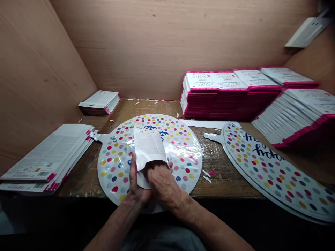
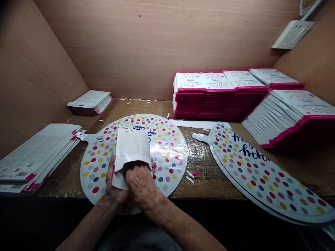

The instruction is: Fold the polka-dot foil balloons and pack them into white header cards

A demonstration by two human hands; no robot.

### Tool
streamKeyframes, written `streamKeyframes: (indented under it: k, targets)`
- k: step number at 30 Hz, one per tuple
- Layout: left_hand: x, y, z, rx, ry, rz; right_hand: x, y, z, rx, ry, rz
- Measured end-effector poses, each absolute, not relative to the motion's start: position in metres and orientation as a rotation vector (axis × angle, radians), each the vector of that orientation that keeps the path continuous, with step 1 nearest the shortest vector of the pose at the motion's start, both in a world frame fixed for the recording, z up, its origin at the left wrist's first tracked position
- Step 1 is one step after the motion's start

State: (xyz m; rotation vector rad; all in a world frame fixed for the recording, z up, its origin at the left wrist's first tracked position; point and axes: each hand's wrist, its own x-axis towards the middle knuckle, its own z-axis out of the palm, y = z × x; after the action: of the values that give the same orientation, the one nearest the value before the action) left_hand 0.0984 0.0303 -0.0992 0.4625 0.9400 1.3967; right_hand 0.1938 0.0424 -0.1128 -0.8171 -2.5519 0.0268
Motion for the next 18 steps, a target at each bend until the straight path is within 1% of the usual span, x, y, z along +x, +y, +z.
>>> streamKeyframes:
  k: [3,6,8,9,10,12,14,18]
  targets:
    - [0.072,0.031,-0.094,0.637,1.258,1.275,0.213,0.034,-0.117,-0.722,-2.504,-0.008]
    - [0.049,0.032,-0.086,0.999,1.931,1.033,0.239,0.021,-0.135,-0.635,-2.399,-0.067]
    - [0.050,0.037,-0.087,1.359,2.230,1.038,0.254,0.015,-0.144,-0.582,-2.400,-0.040]
    - [0.055,0.042,-0.090,1.562,2.216,1.080,0.261,0.015,-0.145,-0.549,-2.399,0.001]
    - [0.062,0.047,-0.095,1.752,2.094,1.102,0.268,0.015,-0.144,-0.529,-2.383,0.043]
    - [0.079,0.059,-0.109,1.998,1.737,1.024,0.280,0.019,-0.137,-0.575,-2.316,0.074]
    - [0.094,0.069,-0.125,2.067,1.527,0.917,0.290,0.027,-0.130,-0.706,-2.275,0.016]
    - [0.108,0.072,-0.140,2.069,1.436,0.795,0.302,0.046,-0.126,-0.893,-2.392,-0.060]
